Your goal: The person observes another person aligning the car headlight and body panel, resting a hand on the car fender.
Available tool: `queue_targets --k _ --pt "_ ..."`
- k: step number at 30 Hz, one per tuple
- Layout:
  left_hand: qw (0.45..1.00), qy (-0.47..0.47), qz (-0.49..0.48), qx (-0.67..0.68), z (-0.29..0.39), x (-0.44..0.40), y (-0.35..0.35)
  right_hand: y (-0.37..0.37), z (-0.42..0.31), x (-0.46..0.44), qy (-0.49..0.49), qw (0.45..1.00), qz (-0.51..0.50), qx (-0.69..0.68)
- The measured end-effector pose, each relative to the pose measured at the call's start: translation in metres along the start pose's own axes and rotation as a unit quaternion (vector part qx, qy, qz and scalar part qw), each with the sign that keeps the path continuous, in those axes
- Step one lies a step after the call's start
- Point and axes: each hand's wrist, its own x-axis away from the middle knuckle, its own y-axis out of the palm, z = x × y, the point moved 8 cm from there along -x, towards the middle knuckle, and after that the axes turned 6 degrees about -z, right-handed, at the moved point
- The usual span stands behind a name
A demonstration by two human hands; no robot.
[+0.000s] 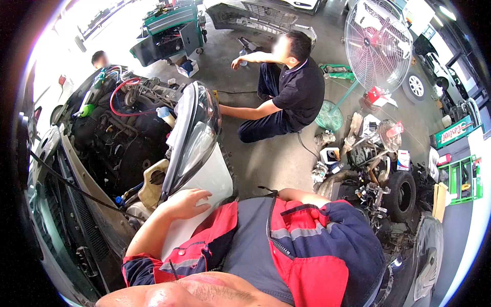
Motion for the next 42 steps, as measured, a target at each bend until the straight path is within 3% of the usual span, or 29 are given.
queue_targets --k 1,3,11,14,17,21,24,26,33,42 --pt "1.000 -0.001 0.000 0.001 0.000 0.000 0.000 -0.014 -0.065 0.040 -0.039 0.998 0.035 -0.019" --pt "1.000 -0.003 0.001 0.003 -0.001 0.000 0.001 -0.023 -0.095 0.059 -0.066 0.995 0.061 -0.034" --pt "1.000 0.000 0.003 0.004 0.001 0.000 -0.001 0.002 -0.011 0.005 -0.037 0.998 -0.031 0.032" --pt "1.000 0.003 0.005 0.002 0.002 0.000 -0.001 0.007 0.015 -0.010 -0.001 0.997 -0.039 0.064" --pt "1.000 0.004 0.006 0.001 0.001 0.001 -0.001 0.009 0.044 -0.021 0.099 0.995 -0.021 0.015" --pt "1.000 -0.002 -0.001 0.002 0.001 0.001 0.000 0.008 0.030 -0.009 -0.023 0.999 -0.023 0.006" --pt "1.000 -0.013 0.001 0.007 -0.001 0.003 0.001 -0.014 -0.068 0.032 -0.098 0.995 -0.021 0.026" --pt "1.000 -0.012 -0.001 0.012 -0.004 0.001 0.003 -0.009 -0.065 0.027 -0.084 0.996 -0.027 0.024" --pt "1.000 0.002 -0.008 0.003 -0.006 0.000 0.005 0.013 0.019 -0.013 0.112 0.992 -0.054 0.015" --pt "1.000 0.001 -0.013 0.018 -0.007 0.000 0.006 0.014 0.037 -0.027 0.164 0.984 -0.066 0.024"
